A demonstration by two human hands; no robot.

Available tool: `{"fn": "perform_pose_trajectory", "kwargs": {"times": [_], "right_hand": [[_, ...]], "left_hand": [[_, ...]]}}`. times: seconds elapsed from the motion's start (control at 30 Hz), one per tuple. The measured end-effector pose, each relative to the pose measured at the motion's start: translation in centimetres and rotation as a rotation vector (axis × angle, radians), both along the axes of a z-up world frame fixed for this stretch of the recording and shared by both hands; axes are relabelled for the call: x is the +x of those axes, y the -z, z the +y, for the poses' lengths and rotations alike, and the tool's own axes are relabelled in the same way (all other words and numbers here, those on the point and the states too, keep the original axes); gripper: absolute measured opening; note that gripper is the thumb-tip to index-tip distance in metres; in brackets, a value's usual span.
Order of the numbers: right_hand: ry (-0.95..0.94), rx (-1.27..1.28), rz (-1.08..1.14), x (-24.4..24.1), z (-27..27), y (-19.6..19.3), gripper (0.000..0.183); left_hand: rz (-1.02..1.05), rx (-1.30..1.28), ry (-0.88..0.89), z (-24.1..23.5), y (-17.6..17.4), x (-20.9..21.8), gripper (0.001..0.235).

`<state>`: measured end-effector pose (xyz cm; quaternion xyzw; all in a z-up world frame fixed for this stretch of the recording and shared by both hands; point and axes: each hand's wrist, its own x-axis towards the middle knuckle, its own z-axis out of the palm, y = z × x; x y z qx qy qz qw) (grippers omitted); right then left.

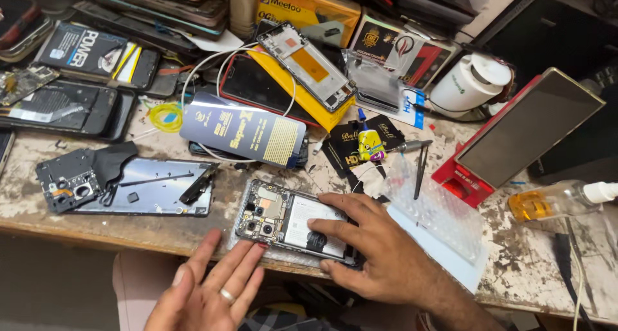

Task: The person reassembles a disassembled smartphone by aligning the back cover and securing internal components with a screwdriver. After powering on the device, they enter a passcode and navigate the touchscreen to verify functionality.

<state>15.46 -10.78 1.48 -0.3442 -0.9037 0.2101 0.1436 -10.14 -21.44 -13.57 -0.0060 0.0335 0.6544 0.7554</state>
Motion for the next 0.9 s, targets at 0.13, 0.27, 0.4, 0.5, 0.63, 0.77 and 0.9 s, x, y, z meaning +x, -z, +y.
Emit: {"fn": "perform_pose_trajectory", "kwargs": {"times": [0.13, 0.27, 0.4, 0.5, 0.63, 0.77, 0.9], "right_hand": [[-0.034, -0.018, -0.029, 0.0, 0.2, -0.1, 0.057], [-0.034, -0.043, -0.054, 0.0, 0.4, -0.1, 0.054], [-0.047, -0.007, -0.063, -0.2, 0.1, 0.1, 0.052], [-0.036, 0.103, -0.043, -0.3, -0.4, -0.1, 0.053], [0.074, 0.225, 0.108, 0.9, -2.2, -0.5, 0.048], [0.204, 0.268, 0.326, 2.6, -3.6, 0.4, 0.026], [0.255, 0.259, 0.419, 4.5, -4.7, 2.0, 0.015]], "left_hand": [[0.21, 0.001, 0.046, -1.0, -0.3, -1.2, 0.086], [0.342, 0.087, 0.095, -1.7, -1.5, -2.8, 0.089], [0.46, 0.127, 0.044, -2.5, -2.4, -4.0, 0.09], [0.603, 0.197, 0.011, -2.1, -2.5, -4.9, 0.082], [0.579, 0.24, 0.006, -1.8, -0.7, -6.4, 0.061], [0.747, 0.135, -0.057, -3.0, 3.4, -8.8, 0.05], [1.024, 0.063, -0.034, -3.2, 6.7, -13.3, 0.05]]}}
